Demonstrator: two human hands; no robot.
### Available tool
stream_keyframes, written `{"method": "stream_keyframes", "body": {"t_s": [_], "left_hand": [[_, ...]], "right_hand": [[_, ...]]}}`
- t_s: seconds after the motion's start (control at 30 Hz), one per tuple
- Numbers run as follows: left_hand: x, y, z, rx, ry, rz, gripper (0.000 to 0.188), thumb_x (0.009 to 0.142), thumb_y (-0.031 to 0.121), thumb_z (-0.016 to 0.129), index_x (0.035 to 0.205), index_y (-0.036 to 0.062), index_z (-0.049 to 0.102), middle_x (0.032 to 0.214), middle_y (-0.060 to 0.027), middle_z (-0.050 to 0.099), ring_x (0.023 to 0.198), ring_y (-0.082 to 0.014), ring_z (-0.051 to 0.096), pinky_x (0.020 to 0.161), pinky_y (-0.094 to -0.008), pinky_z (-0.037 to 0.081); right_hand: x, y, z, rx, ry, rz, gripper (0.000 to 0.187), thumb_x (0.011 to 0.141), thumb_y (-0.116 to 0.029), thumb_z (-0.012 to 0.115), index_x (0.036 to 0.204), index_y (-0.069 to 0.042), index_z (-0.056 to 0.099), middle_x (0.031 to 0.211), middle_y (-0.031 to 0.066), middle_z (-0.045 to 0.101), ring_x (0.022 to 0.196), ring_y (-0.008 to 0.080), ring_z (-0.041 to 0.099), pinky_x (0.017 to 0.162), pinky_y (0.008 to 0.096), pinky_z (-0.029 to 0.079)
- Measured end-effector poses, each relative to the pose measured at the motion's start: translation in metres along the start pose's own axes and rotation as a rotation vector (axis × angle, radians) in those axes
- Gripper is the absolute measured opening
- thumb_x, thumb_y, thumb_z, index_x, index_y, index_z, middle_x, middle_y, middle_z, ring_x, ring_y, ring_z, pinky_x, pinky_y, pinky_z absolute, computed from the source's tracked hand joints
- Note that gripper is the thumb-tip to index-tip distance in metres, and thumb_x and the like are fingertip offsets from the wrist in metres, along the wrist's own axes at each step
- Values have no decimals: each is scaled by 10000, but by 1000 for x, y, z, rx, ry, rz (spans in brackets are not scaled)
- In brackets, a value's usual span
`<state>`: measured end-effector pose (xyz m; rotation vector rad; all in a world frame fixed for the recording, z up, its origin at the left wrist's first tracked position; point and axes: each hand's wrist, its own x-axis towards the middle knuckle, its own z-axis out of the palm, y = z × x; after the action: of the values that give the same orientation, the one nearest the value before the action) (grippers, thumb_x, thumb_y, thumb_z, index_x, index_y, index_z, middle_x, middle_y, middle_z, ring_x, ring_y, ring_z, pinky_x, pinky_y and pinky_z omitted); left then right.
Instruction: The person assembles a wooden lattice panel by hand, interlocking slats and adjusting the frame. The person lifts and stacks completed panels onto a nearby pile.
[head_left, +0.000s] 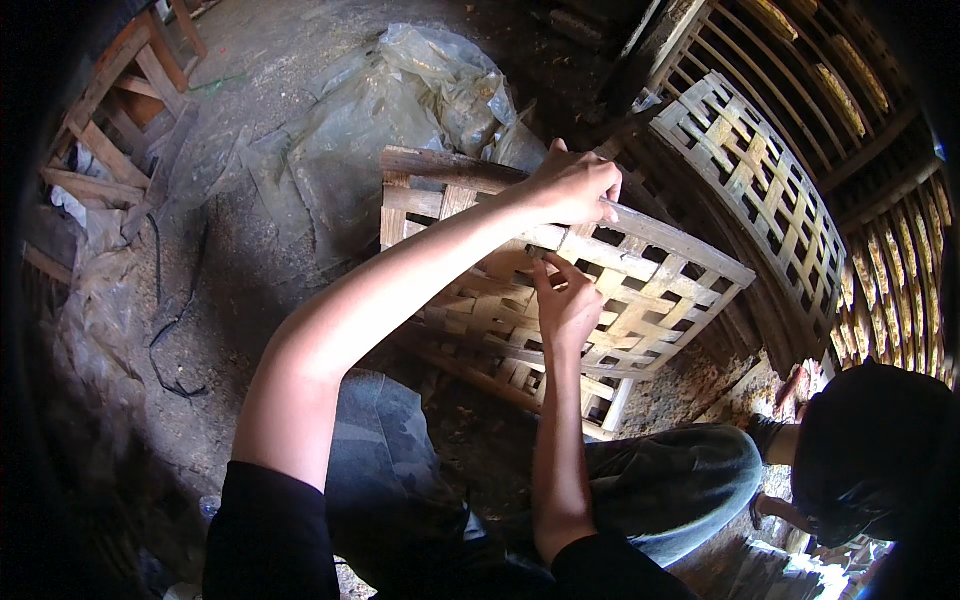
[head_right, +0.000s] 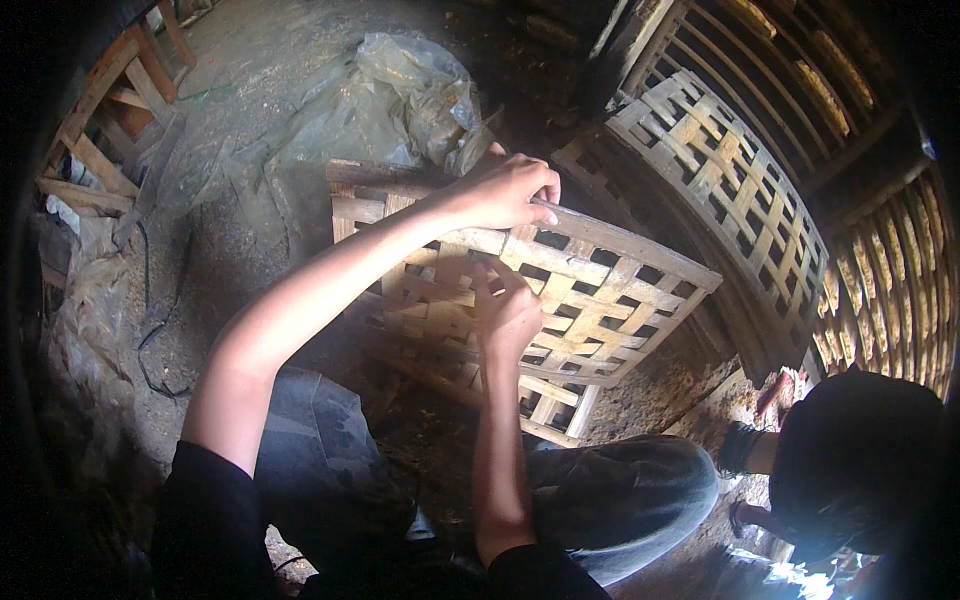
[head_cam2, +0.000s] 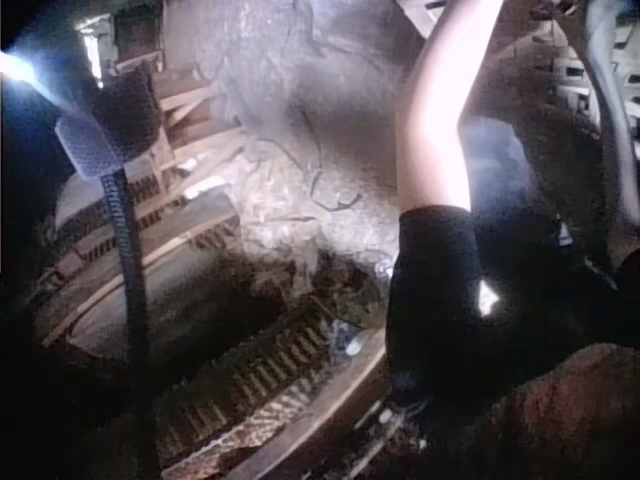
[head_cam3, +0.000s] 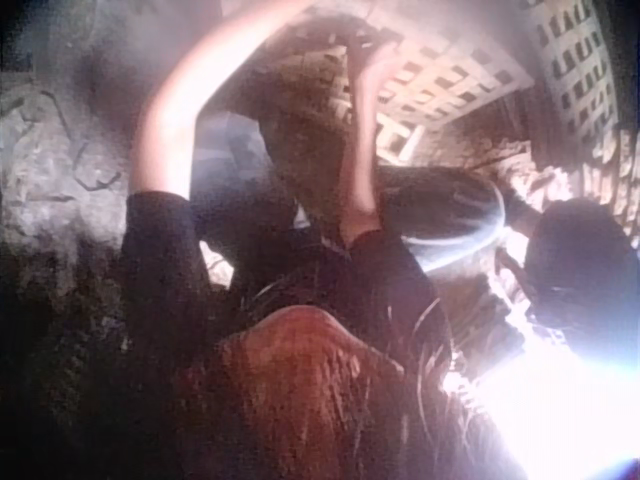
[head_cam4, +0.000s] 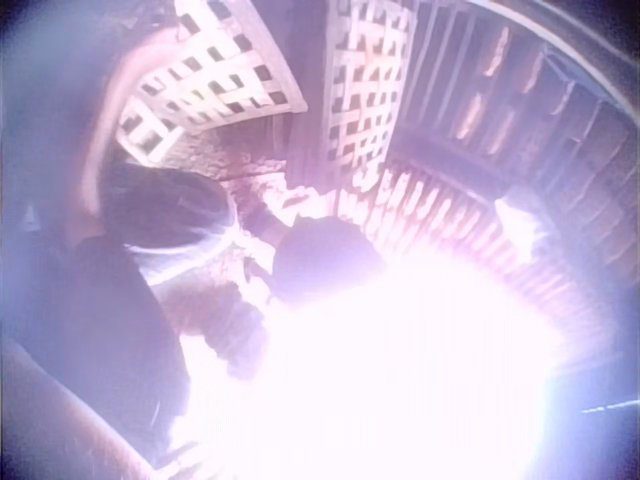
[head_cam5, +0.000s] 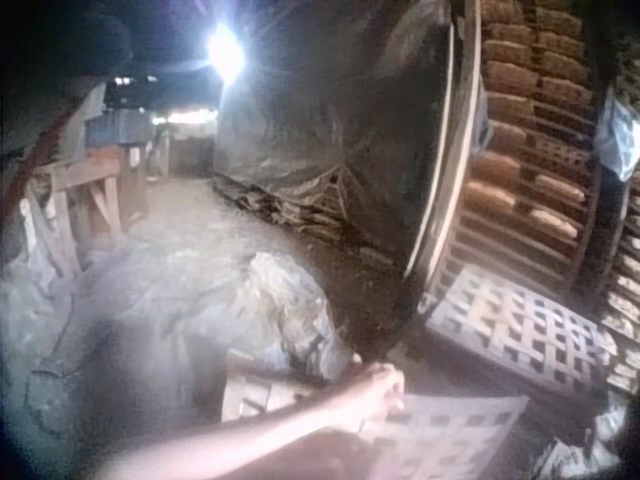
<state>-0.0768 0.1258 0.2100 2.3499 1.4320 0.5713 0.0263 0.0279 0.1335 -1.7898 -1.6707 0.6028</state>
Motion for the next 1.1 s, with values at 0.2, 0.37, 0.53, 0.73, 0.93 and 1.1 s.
{"method": "stream_keyframes", "body": {"t_s": [0.2, 0.37, 0.53, 0.73, 0.93, 1.1], "left_hand": [[1, 5, 7, 0, -18, -16, 267, 778, 309, 688, 926, 98, 618, 973, -61, 627, 1030, -214, 558, 924, -446, 321], [0, 6, 13, 31, -29, 15, 257, 804, 310, 662, 938, 98, 601, 971, -64, 616, 1043, -210, 544, 921, -432, 303], [-1, -7, 33, 82, 138, 102, 241, 822, 305, 641, 939, 100, 592, 936, -58, 612, 1011, -205, 558, 884, -423, 293], [4, -5, 25, 51, 28, 95, 241, 815, 308, 645, 926, 100, 596, 918, -44, 613, 940, -199, 584, 860, -422, 297], [6, -6, 25, 65, 29, 91, 244, 805, 313, 653, 913, 99, 607, 925, -42, 620, 966, -198, 582, 873, -436, 301], [7, 1, 21, 93, -1, 58, 255, 807, 324, 657, 924, 100, 619, 944, -45, 635, 963, -206, 592, 886, -431, 314]], "right_hand": [[2, 23, 23, 238, 111, -165, 151, 814, -145, 641, 930, -61, 690, 772, 109, 668, 637, 218, 628, 591, 314, 483], [-4, 35, 33, 355, 188, -274, 74, 845, -68, 623, 872, -2, 640, 718, 59, 627, 587, 91, 536, 553, 238, 435], [-12, 47, 41, 788, 104, -183, 58, 883, -70, 599, 890, -15, 618, 750, -3, 587, 678, 49, 502, 626, 193, 403], [-20, 39, 29, 1066, 94, 40, 202, 905, -94, 569, 712, -37, 552, 666, -1, 523, 639, 55, 433, 570, 211, 348], [-27, 47, 28, 698, -706, -171, 272, 828, -237, 683, 668, -28, 612, 630, 10, 554, 630, 103, 501, 591, 270, 404], [-47, 44, 45, 265, -1166, -266, 221, 722, -261, 735, 875, -104, 702, 807, 86, 674, 817, 230, 641, 752, 339, 488]]}}
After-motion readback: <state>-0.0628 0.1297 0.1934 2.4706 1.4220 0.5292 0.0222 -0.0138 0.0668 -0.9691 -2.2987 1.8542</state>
